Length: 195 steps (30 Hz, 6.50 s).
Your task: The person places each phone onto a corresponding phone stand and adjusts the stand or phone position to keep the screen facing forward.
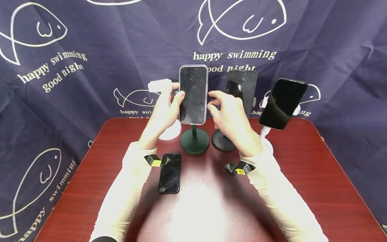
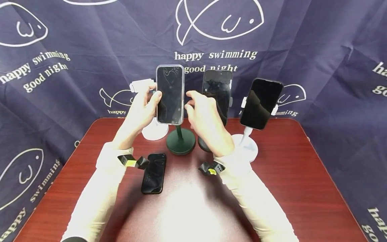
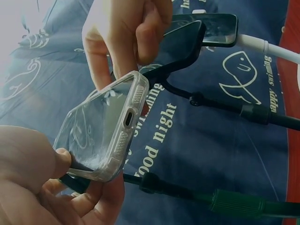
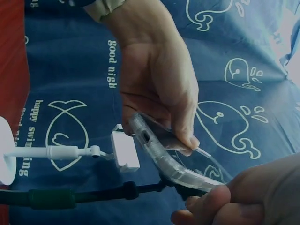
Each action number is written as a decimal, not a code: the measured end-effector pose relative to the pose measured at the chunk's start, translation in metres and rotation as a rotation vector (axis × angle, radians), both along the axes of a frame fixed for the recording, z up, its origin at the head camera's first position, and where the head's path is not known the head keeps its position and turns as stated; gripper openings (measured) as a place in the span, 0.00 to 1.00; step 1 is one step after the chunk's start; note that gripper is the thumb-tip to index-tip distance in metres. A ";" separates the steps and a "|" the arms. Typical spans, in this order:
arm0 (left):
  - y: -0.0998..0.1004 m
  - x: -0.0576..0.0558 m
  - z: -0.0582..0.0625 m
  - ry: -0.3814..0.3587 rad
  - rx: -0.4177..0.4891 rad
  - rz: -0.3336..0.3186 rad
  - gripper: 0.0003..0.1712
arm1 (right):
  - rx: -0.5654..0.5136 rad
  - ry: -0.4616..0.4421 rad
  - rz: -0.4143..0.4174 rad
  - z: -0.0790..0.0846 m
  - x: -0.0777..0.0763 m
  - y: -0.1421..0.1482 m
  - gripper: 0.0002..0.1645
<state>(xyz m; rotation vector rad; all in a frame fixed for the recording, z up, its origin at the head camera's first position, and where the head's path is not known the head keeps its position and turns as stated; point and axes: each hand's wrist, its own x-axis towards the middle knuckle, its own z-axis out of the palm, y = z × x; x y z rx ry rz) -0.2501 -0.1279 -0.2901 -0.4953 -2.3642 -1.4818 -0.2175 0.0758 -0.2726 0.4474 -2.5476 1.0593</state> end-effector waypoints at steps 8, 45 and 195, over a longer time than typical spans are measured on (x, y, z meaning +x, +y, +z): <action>0.000 0.001 -0.002 0.001 -0.011 0.016 0.20 | -0.115 -0.026 0.058 -0.001 -0.006 -0.011 0.27; -0.003 0.005 -0.001 -0.042 0.031 -0.018 0.21 | -0.224 0.063 0.063 -0.006 -0.014 -0.012 0.22; 0.001 0.007 -0.019 -0.015 0.211 0.112 0.24 | -0.588 -0.087 0.047 -0.042 -0.016 -0.049 0.29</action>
